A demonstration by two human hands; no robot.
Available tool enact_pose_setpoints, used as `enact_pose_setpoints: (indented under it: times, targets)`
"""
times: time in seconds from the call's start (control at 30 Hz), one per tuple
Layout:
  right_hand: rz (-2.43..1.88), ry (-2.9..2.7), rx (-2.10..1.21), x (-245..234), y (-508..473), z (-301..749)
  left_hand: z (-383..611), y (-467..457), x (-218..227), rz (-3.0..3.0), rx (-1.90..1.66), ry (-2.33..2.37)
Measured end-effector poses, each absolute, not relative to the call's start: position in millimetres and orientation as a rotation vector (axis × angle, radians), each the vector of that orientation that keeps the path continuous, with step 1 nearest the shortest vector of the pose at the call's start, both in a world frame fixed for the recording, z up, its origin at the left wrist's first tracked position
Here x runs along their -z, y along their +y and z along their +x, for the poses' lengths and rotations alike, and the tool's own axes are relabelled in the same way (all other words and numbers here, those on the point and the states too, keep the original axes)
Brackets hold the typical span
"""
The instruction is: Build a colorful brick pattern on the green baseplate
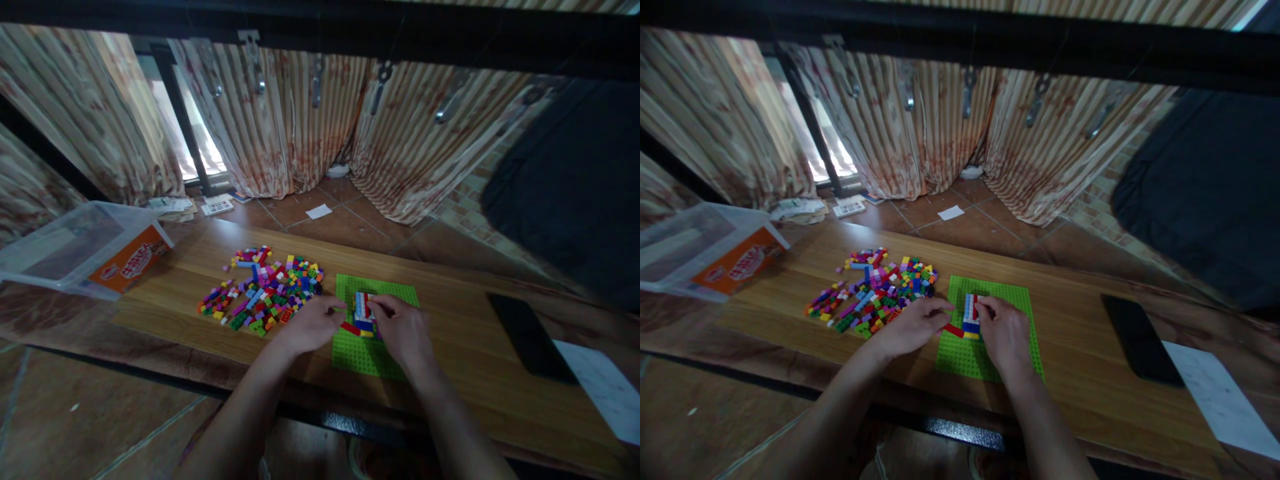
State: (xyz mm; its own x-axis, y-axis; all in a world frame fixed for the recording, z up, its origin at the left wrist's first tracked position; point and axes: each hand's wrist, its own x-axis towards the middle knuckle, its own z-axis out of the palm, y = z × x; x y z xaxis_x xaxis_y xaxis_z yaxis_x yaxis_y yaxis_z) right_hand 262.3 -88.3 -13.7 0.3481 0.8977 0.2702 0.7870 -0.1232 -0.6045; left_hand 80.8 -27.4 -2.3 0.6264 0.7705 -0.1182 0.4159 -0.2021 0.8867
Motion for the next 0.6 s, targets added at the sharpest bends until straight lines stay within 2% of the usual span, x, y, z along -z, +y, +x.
enact_pose_setpoints:
  times: [0.6]
  targets:
    - [-1.877, -1.442, -0.302, 19, -85, 272, 86, -34, 2, 1.775, -0.333, 0.815]
